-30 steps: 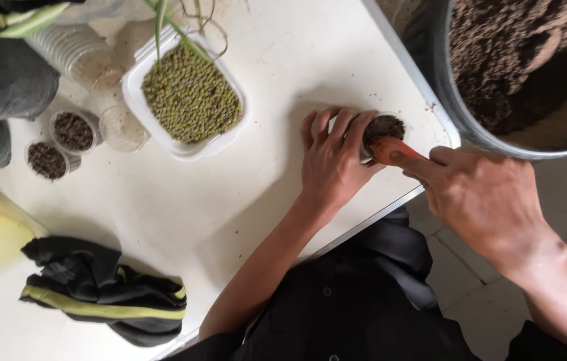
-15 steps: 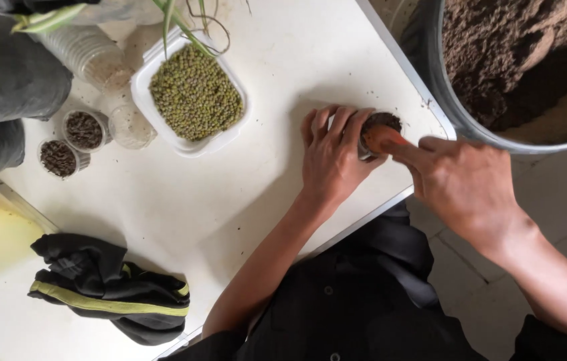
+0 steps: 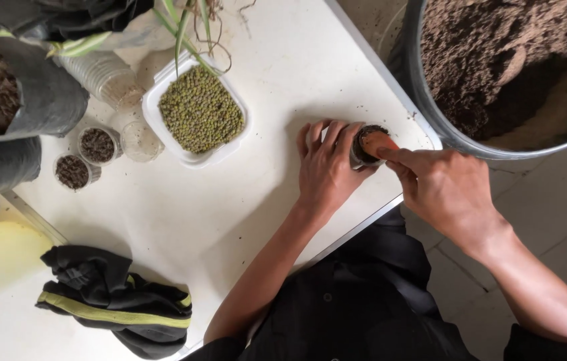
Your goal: Filling small plastic cups with soil using a spoon, planting seeds, and watering them with a spray bottle.
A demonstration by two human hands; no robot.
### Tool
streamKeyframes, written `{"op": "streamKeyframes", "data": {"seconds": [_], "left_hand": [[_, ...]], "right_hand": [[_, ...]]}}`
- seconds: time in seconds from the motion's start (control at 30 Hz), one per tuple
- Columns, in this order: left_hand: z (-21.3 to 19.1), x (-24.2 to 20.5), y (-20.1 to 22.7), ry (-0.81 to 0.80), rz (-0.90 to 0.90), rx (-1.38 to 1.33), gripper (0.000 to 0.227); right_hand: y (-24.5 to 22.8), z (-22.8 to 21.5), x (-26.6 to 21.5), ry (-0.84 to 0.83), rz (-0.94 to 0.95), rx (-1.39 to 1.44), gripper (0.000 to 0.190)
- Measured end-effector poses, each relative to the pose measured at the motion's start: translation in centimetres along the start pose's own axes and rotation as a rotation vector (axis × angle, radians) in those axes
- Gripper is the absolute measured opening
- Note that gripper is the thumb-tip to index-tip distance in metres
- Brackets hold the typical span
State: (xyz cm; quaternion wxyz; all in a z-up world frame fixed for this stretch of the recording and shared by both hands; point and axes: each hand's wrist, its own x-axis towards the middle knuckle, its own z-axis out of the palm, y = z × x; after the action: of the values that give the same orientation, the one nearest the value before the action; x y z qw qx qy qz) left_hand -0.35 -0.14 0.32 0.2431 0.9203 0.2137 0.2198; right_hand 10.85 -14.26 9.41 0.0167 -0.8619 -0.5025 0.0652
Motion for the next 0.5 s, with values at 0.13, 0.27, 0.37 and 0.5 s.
{"op": "streamKeyframes", "data": {"seconds": [0.13,0.27,0.37,0.5], "left_hand": [[-1.9,0.5,-1.4,-0.096,0.11,-0.006,0.09],[-5.2,2.3,-2.3,-0.401,0.125,-0.137,0.124],[-4.0,3.3,-3.4,-0.362,0.088,-0.163,0.09],[0.2,4.5,-5.1,-0.304,0.177,-0.072,0.071]], "right_hand": [[-0.2,-0.5,-0.4,-0.044,0.012,0.043,0.021],[-0.5,-1.1,-0.9,-0.122,0.118,0.055,0.021],[-1.1,-1.4,-1.1,-0.156,0.181,0.134,0.019],[-1.4,-2.1,-1.0,-0.162,0.207,0.173,0.02]]}}
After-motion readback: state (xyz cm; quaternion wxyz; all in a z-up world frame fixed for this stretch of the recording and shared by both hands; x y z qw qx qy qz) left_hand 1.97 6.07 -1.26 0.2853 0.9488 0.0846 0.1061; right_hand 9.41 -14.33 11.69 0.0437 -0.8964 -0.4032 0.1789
